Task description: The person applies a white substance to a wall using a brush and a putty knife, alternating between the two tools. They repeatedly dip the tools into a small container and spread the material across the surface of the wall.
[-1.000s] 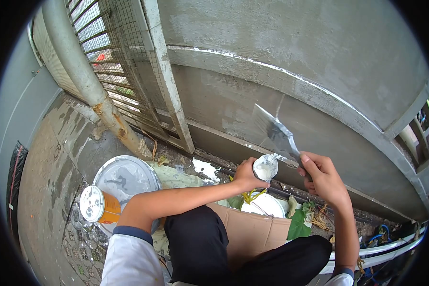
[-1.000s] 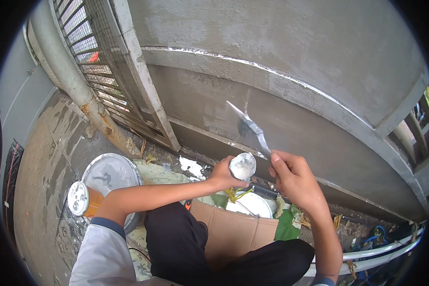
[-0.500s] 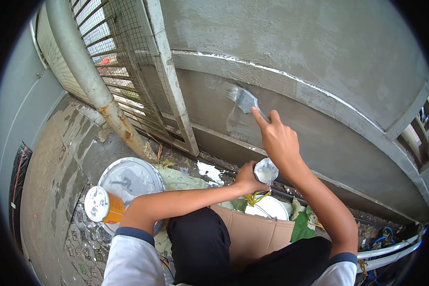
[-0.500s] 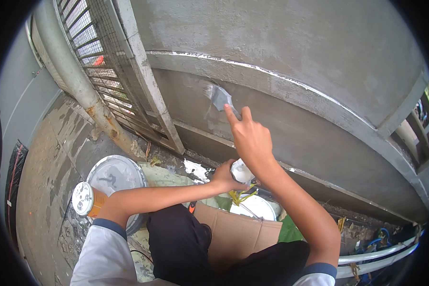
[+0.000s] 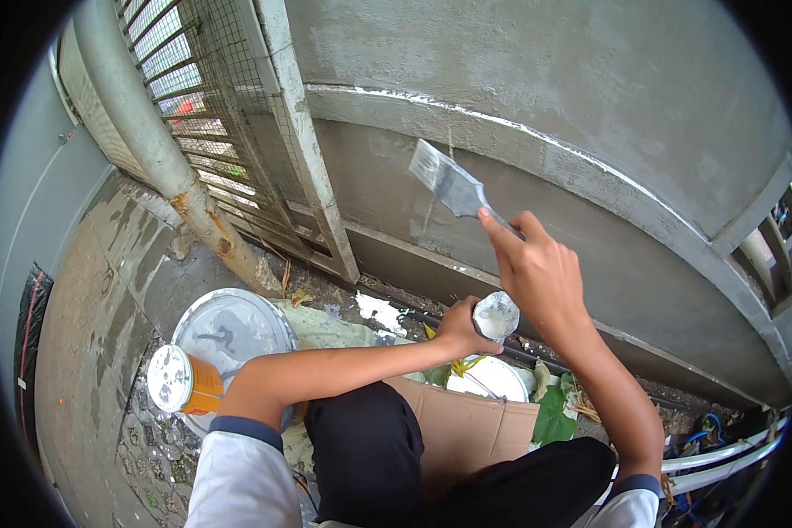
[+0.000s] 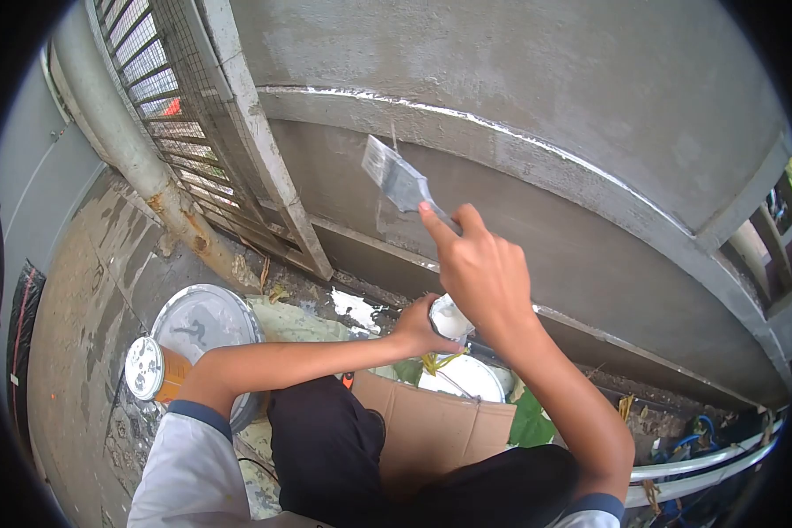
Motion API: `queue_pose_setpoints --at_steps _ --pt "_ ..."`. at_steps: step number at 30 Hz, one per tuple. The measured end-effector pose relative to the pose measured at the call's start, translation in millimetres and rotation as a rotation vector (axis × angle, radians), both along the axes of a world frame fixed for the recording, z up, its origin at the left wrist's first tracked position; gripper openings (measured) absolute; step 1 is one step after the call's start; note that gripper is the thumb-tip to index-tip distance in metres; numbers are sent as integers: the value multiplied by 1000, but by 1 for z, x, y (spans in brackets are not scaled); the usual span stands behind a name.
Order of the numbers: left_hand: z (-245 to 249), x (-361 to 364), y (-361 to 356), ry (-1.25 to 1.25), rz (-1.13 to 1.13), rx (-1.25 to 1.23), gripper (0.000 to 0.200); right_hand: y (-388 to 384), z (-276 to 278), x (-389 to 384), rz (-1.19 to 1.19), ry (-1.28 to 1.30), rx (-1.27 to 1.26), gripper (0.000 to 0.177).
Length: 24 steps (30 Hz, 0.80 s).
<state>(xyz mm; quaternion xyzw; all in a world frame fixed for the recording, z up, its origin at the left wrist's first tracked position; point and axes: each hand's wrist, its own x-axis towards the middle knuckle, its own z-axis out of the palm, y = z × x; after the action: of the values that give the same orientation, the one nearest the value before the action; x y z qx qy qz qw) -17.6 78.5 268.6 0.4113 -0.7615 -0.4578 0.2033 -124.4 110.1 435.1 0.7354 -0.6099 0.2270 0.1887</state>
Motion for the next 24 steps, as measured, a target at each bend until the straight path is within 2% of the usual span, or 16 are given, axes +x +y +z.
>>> queue_pose_setpoints --at_steps 2,5,7,11,14,17,20,24 --pt "3 3 0 34 -5 22 88 -28 -7 13 29 8 -9 46" --pt "5 7 -2 -8 8 22 89 -43 -9 20 -76 32 -14 36" --pt "6 9 -3 -21 34 17 88 -29 -3 6 -120 56 32 49" --pt "2 9 -5 -15 66 -9 87 9 -9 -34 -163 54 8 49" --pt "3 7 -6 30 52 46 83 4 -14 -47 -122 98 -37 49" --pt "8 4 -2 24 46 43 82 -20 -16 -33 -81 105 -24 40" --pt "9 3 0 17 40 63 83 -46 -19 -4 -69 90 -27 39" --pt "5 7 -2 -17 43 18 86 -29 -17 3 -52 77 -5 47"
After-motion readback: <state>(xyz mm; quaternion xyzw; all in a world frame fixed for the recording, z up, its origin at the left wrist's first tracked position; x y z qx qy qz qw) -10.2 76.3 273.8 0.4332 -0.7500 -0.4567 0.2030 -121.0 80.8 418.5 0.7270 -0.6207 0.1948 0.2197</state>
